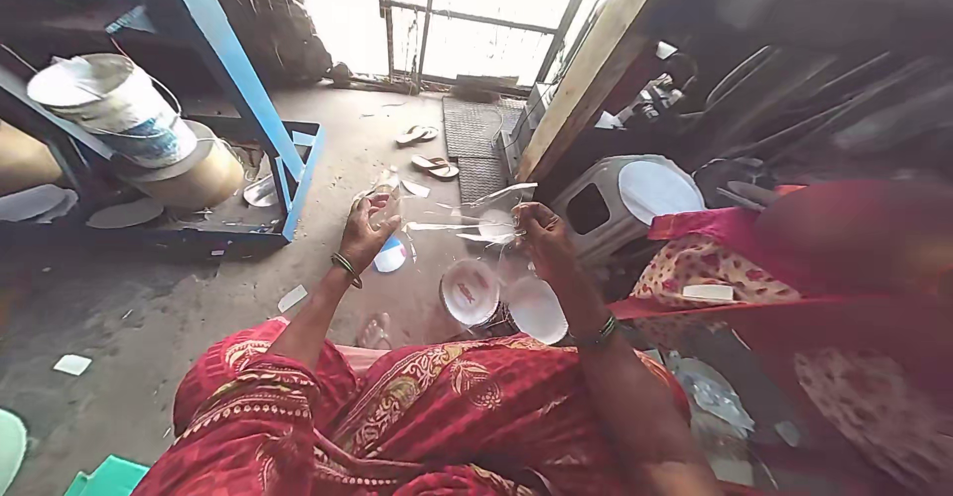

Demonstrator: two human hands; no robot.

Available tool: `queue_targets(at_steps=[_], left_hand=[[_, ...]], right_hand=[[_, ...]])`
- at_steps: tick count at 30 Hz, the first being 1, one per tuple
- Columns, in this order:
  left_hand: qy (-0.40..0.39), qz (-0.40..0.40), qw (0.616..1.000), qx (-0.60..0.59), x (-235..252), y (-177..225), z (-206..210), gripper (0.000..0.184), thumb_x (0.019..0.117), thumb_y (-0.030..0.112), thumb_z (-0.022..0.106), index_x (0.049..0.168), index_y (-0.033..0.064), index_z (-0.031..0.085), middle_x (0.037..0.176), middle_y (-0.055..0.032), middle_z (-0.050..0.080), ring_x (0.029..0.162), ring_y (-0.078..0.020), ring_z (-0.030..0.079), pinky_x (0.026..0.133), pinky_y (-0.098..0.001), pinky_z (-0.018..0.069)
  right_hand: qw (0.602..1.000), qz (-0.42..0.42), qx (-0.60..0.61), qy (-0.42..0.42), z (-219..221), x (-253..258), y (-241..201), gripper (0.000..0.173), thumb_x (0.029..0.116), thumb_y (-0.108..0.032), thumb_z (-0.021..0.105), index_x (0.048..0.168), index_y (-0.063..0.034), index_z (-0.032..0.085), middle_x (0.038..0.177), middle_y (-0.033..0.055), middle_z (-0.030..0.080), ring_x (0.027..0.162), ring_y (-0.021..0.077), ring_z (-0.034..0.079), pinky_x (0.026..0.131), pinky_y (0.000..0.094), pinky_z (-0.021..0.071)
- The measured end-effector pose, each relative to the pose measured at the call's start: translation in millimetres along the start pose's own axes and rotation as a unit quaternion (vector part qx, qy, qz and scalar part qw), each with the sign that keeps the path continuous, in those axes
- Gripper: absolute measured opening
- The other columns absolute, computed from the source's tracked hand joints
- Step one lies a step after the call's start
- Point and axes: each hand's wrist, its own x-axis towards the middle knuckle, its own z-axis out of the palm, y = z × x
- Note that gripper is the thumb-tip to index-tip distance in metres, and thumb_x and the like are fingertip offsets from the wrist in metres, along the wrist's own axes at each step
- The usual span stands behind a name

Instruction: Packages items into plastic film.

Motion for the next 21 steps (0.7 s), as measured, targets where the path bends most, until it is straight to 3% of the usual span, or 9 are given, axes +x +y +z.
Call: queue_targets(at_steps=[6, 7, 9, 11, 13, 15, 17, 19, 21], left_hand=[[-0.039, 0.065, 0.996, 0.055, -6.0, 21.8, 4.3, 0.055, 0.0949, 0.031, 0.073, 0.139, 0.0023, 0.057, 0.141, -0.0174, 0.059, 0.132, -0.0338, 0.054, 0.111, -0.0552, 0.0410], [-0.056, 0.072, 0.993, 0.070, -8.6, 28.8, 3.7, 0.058, 0.0952, 0.035, 0.072, 0.141, 0.0032, 0.056, 0.143, -0.0179, 0.058, 0.134, -0.0353, 0.053, 0.112, -0.0573, 0.0398], [-0.065, 0.114, 0.985, 0.112, -10.7, 29.2, 11.6, 0.067, 0.0933, 0.053, 0.068, 0.143, 0.0087, 0.058, 0.143, -0.0143, 0.059, 0.136, -0.0321, 0.052, 0.116, -0.0578, 0.0354], [-0.061, 0.165, 0.974, 0.144, -8.0, 36.0, 23.2, 0.079, 0.0891, 0.069, 0.062, 0.145, 0.0127, 0.057, 0.143, -0.0101, 0.060, 0.138, -0.0300, 0.051, 0.118, -0.0630, 0.0265], [-0.081, 0.198, 0.965, 0.155, -7.6, 48.7, 33.2, 0.092, 0.0841, 0.073, 0.066, 0.150, 0.0117, 0.050, 0.135, -0.0067, 0.066, 0.129, -0.0282, 0.057, 0.114, -0.0626, 0.0319], [-0.150, 0.166, 0.967, 0.120, -9.7, 56.6, 42.2, 0.092, 0.0839, 0.064, 0.073, 0.152, 0.0086, 0.045, 0.119, -0.0079, 0.072, 0.112, -0.0246, 0.065, 0.104, -0.0545, 0.0459], [-0.210, 0.100, 0.972, 0.036, -9.0, 53.2, 48.5, 0.058, 0.0928, 0.041, 0.073, 0.137, 0.0048, 0.060, 0.099, -0.0102, 0.071, 0.088, -0.0191, 0.066, 0.086, -0.0439, 0.0546], [-0.189, 0.064, 0.980, 0.007, -4.9, 43.2, 48.8, 0.031, 0.1019, 0.028, 0.062, 0.119, 0.0030, 0.071, 0.096, -0.0096, 0.074, 0.079, -0.0146, 0.068, 0.078, -0.0382, 0.0574], [-0.113, 0.039, 0.992, 0.032, 2.8, 35.3, 37.6, 0.029, 0.1040, 0.027, 0.060, 0.117, 0.0038, 0.071, 0.094, -0.0104, 0.073, 0.077, -0.0159, 0.067, 0.076, -0.0386, 0.0569]], right_hand=[[0.998, 0.014, -0.062, -0.012, 9.6, -7.5, -6.8, 0.018, 0.1074, -0.024, 0.052, 0.110, -0.0156, 0.068, 0.087, -0.0055, 0.064, 0.066, 0.0024, 0.056, 0.057, 0.0194, 0.0489], [0.996, 0.016, -0.084, -0.022, 10.8, -12.3, -10.8, 0.019, 0.1074, -0.027, 0.051, 0.112, -0.0165, 0.067, 0.089, -0.0057, 0.063, 0.070, 0.0026, 0.055, 0.061, 0.0206, 0.0482], [0.993, 0.019, -0.117, -0.027, 16.0, -24.4, -13.0, 0.021, 0.1078, -0.030, 0.051, 0.113, -0.0161, 0.066, 0.088, -0.0046, 0.062, 0.066, 0.0029, 0.053, 0.058, 0.0201, 0.0457], [0.994, -0.012, -0.102, -0.032, 20.1, -10.3, -0.9, 0.018, 0.1061, -0.022, 0.055, 0.109, -0.0092, 0.068, 0.086, -0.0026, 0.066, 0.066, 0.0033, 0.058, 0.057, 0.0204, 0.0497], [0.992, -0.039, -0.105, -0.059, 23.3, -1.8, 6.4, 0.020, 0.1053, -0.019, 0.055, 0.106, -0.0056, 0.069, 0.082, -0.0016, 0.065, 0.066, 0.0055, 0.060, 0.057, 0.0223, 0.0512], [0.992, -0.030, -0.087, -0.081, 28.4, -4.3, 4.6, 0.018, 0.1053, -0.018, 0.055, 0.106, -0.0053, 0.069, 0.080, -0.0023, 0.063, 0.064, 0.0059, 0.059, 0.055, 0.0227, 0.0519], [0.993, 0.012, -0.043, -0.110, 32.4, -8.9, 3.2, 0.018, 0.1057, -0.020, 0.056, 0.112, -0.0069, 0.067, 0.086, -0.0018, 0.066, 0.072, 0.0074, 0.063, 0.063, 0.0261, 0.0564], [0.983, 0.099, 0.004, -0.158, 31.7, -15.3, 0.3, 0.035, 0.1073, -0.032, 0.050, 0.133, -0.0090, 0.057, 0.108, 0.0041, 0.067, 0.091, 0.0142, 0.068, 0.077, 0.0349, 0.0602], [0.965, 0.169, 0.027, -0.200, 28.7, -23.5, -4.1, 0.055, 0.1068, -0.051, 0.040, 0.145, -0.0121, 0.043, 0.117, 0.0079, 0.070, 0.097, 0.0203, 0.072, 0.080, 0.0389, 0.0628]])
